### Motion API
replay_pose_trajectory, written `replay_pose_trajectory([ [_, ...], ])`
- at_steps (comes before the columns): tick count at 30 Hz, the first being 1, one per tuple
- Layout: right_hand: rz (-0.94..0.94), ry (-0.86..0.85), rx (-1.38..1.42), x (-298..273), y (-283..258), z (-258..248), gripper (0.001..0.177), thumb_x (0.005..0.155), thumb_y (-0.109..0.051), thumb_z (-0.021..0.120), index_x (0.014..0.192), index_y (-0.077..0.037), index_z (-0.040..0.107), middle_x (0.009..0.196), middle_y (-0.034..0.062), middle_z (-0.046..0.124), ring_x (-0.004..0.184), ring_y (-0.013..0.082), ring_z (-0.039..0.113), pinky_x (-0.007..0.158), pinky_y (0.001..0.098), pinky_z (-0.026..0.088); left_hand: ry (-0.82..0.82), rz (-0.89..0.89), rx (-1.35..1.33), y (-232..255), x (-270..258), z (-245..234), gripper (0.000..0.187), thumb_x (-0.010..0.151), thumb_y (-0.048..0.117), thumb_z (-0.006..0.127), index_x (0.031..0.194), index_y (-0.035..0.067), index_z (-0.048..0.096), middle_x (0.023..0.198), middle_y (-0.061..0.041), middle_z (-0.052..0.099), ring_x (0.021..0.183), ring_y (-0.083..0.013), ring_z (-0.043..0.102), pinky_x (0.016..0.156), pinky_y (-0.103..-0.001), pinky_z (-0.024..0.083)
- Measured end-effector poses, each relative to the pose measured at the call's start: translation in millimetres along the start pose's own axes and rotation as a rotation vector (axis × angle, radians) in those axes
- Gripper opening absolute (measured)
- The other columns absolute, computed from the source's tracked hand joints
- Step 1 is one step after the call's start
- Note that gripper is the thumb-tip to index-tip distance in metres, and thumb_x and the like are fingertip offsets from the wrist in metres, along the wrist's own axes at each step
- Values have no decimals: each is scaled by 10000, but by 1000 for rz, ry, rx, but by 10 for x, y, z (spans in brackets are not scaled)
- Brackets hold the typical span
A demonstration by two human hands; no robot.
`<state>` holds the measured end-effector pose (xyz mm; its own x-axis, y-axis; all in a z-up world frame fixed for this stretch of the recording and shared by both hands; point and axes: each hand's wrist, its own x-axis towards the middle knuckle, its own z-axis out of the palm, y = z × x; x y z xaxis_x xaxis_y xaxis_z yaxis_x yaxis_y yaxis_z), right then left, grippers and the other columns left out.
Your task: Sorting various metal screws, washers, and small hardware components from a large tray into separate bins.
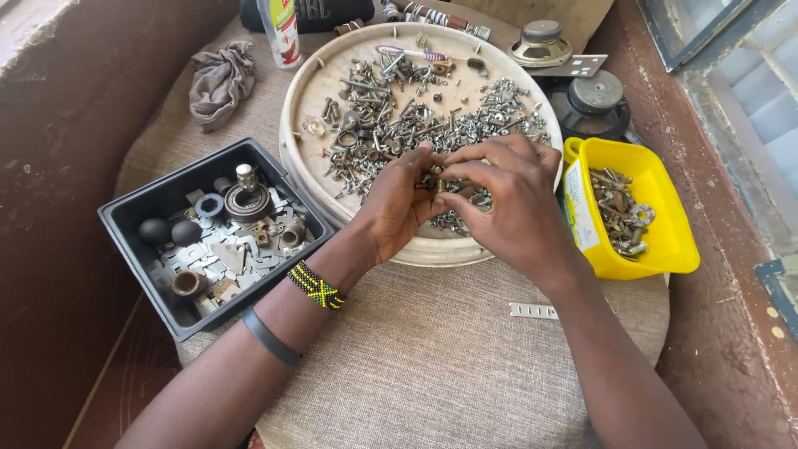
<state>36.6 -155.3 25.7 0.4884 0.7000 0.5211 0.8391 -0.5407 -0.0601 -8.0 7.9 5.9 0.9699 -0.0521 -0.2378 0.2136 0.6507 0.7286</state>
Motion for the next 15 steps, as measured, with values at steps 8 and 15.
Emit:
replay_pose_trajectory([
  [8, 2, 115, 160, -75, 4, -134, 301, 844, -167, 884, 1061, -154, 677, 1033, -2, 746, 1044, 223, 645, 961, 454, 340, -76, 64, -16, -18, 23, 62, 366, 983, 63, 450, 1227, -154, 618, 1148, -334, 714, 1036, -347, 725, 890, -357, 610],
  [15, 139, 159, 191, -315, 53, -463, 164, 980, -216, 818, 1088, -119, 743, 1014, 24, 743, 913, 175, 661, 900, 393, 439, -91, 73, -38, -49, 102, 25, 411, 952, -28, 477, 1336, -164, 529, 1266, -300, 660, 1137, -348, 681, 1031, -357, 557],
])
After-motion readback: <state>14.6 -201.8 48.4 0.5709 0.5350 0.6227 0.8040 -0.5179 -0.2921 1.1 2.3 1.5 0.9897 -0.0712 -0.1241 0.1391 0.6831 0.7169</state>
